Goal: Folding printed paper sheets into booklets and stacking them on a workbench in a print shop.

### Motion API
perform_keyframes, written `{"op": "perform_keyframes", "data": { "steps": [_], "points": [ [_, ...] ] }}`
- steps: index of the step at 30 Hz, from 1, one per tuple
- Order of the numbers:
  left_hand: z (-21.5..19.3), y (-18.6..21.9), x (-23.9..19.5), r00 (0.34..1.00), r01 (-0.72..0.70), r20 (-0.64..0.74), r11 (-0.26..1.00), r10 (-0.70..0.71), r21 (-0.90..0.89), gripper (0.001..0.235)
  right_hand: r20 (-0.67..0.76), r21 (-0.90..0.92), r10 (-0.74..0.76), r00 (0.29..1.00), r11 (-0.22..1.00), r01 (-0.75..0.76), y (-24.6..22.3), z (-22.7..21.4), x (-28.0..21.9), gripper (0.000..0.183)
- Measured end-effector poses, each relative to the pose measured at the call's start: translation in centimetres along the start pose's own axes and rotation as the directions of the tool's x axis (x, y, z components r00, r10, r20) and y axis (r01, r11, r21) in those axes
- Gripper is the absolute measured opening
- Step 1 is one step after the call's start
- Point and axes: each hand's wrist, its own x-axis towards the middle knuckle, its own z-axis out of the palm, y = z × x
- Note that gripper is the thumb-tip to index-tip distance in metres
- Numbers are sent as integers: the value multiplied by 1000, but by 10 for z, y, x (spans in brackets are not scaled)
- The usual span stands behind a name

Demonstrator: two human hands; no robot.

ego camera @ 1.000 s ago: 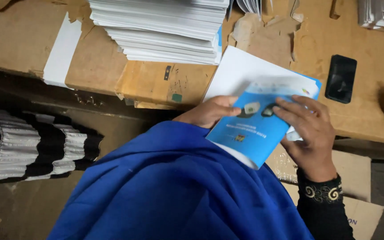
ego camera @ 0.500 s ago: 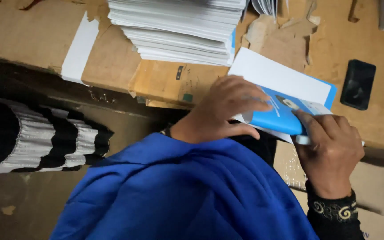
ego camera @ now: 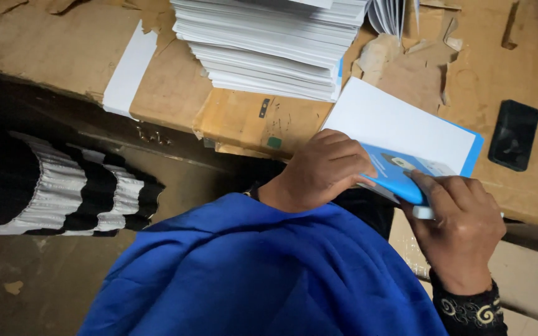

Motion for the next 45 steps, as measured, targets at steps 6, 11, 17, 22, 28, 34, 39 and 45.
{"op": "perform_keyframes", "data": {
  "steps": [6,11,17,22,28,34,39,45],
  "points": [
    [-6,7,5,997,-19,-70,1000,18,-13,9,29,258,14,999,966,-21,-18,-16,14,36],
    [-6,9,4,988,139,-44,980,-146,-141,9,24,424,37,999,905,-43,-20,-6,12,11],
    [-3,-12,-7,844,483,-12,771,-536,-416,22,143,691,379,914,623,-367,-6,8,1,12],
    [-6,-21,-13,854,452,-58,793,-517,-407,12,312,750,591,744,328,-575,17,25,1,13],
    [-2,-32,-6,818,515,-85,790,-569,-333,16,394,745,630,669,207,-634,42,69,5,18],
    [19,-80,-3,677,603,-45,588,-735,-539,13,459,740,595,660,155,-655,60,110,27,16],
    [26,-110,7,703,709,-5,701,-711,82,18,412,721,565,715,278,-635,96,189,46,33],
    [87,-173,-47,816,575,-101,784,-569,235,14,493,431,463,736,605,-669,82,193,46,44]
  ]
}}
